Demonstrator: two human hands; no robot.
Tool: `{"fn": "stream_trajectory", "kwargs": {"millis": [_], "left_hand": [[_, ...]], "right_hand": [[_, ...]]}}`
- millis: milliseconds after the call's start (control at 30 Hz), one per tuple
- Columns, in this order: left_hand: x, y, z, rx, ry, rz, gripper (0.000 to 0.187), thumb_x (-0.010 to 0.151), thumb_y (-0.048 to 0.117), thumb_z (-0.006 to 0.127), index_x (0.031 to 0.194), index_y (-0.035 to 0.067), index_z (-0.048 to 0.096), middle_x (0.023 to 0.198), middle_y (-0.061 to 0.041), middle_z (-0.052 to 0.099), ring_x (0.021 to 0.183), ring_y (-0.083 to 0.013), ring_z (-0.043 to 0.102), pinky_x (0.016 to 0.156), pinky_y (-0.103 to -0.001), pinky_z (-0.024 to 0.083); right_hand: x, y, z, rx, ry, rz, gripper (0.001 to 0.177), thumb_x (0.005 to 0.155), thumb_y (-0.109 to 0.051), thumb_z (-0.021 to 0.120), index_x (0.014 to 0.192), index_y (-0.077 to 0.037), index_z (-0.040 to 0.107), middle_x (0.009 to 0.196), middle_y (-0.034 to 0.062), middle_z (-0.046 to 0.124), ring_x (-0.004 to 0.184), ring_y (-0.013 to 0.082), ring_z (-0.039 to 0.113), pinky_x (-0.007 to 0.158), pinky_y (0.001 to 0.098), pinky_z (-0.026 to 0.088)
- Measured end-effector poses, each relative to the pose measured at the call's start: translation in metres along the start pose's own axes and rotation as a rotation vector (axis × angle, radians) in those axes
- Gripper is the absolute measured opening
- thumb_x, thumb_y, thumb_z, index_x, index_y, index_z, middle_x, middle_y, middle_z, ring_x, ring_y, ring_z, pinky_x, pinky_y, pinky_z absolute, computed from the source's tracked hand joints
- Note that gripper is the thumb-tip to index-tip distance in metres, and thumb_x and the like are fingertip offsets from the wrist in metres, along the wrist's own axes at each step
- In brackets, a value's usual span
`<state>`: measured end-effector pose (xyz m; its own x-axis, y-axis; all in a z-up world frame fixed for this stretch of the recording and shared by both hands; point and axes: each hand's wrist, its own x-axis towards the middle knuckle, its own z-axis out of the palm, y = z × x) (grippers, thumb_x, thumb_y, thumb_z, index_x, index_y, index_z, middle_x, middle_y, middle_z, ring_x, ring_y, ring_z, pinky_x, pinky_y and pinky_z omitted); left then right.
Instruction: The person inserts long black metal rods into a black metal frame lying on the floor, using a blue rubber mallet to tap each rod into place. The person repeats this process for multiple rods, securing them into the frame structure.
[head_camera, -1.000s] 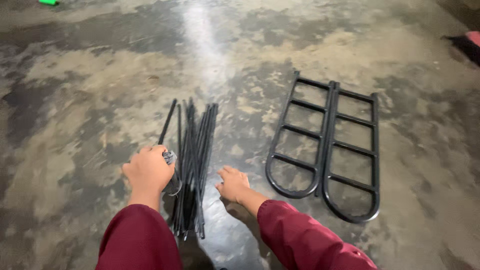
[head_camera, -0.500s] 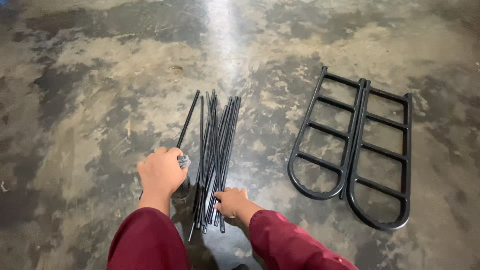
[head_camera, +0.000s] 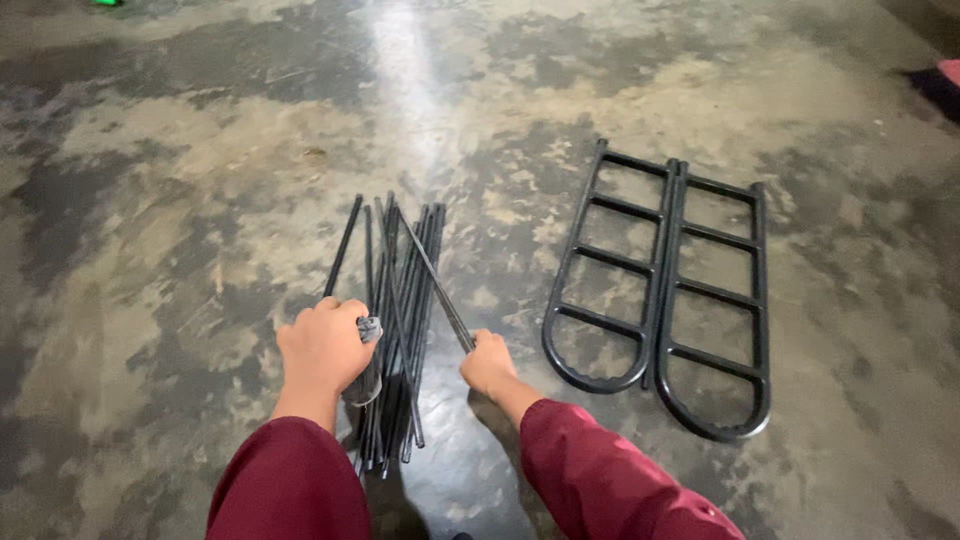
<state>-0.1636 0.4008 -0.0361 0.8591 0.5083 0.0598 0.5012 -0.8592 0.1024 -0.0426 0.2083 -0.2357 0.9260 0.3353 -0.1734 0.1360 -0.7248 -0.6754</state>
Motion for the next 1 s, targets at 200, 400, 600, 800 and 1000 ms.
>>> {"fn": "stream_trajectory", "kwargs": {"millis": [200,400,600,800,1000], "left_hand": [[0.005,0.047,-0.004,-0.048,-0.018,0.101,0.019,0.080,0.037,0.076,0.098,0.030,0.075,0.103,0.003,0.069,0.103,-0.0276,0.066,0.086,-0.053,0.048],[0.009,0.111,-0.010,-0.087,0.001,0.274,0.034,0.071,0.035,0.084,0.103,0.029,0.074,0.102,0.002,0.067,0.104,-0.0283,0.065,0.084,-0.051,0.048],[0.008,0.187,-0.014,-0.178,0.144,0.506,0.042,0.064,0.039,0.086,0.102,0.026,0.073,0.104,-0.001,0.067,0.104,-0.0296,0.065,0.082,-0.051,0.047],[-0.002,0.254,-0.028,-0.135,0.125,0.711,0.059,0.058,0.033,0.091,0.111,0.025,0.067,0.109,0.000,0.064,0.108,-0.0285,0.061,0.084,-0.049,0.045],[-0.015,0.295,-0.032,-0.167,0.383,0.873,0.054,0.058,0.028,0.086,0.108,0.018,0.067,0.099,-0.003,0.062,0.096,-0.0284,0.059,0.076,-0.046,0.042]], "right_hand": [[-0.013,0.002,-0.075,-0.093,0.014,0.076,0.030,0.090,-0.027,0.062,0.110,-0.008,0.075,0.124,0.0221,0.066,0.119,0.0403,0.062,0.104,0.0470,0.050],[-0.029,-0.003,-0.154,-0.114,0.087,-0.017,0.033,0.089,-0.033,0.068,0.114,-0.011,0.071,0.124,0.0150,0.063,0.115,0.0366,0.062,0.098,0.0453,0.051],[-0.048,-0.016,-0.232,-0.236,0.031,-0.053,0.028,0.087,-0.030,0.069,0.110,-0.013,0.069,0.117,0.0100,0.068,0.112,0.0338,0.064,0.094,0.0457,0.052],[-0.064,-0.021,-0.297,-0.349,0.060,-0.142,0.023,0.083,-0.023,0.066,0.102,-0.011,0.071,0.108,0.0148,0.073,0.106,0.0359,0.068,0.090,0.0492,0.054],[-0.081,-0.024,-0.344,-0.245,0.074,-0.136,0.033,0.074,-0.027,0.068,0.103,-0.011,0.073,0.106,0.0155,0.074,0.102,0.0368,0.070,0.088,0.0468,0.056]]}}
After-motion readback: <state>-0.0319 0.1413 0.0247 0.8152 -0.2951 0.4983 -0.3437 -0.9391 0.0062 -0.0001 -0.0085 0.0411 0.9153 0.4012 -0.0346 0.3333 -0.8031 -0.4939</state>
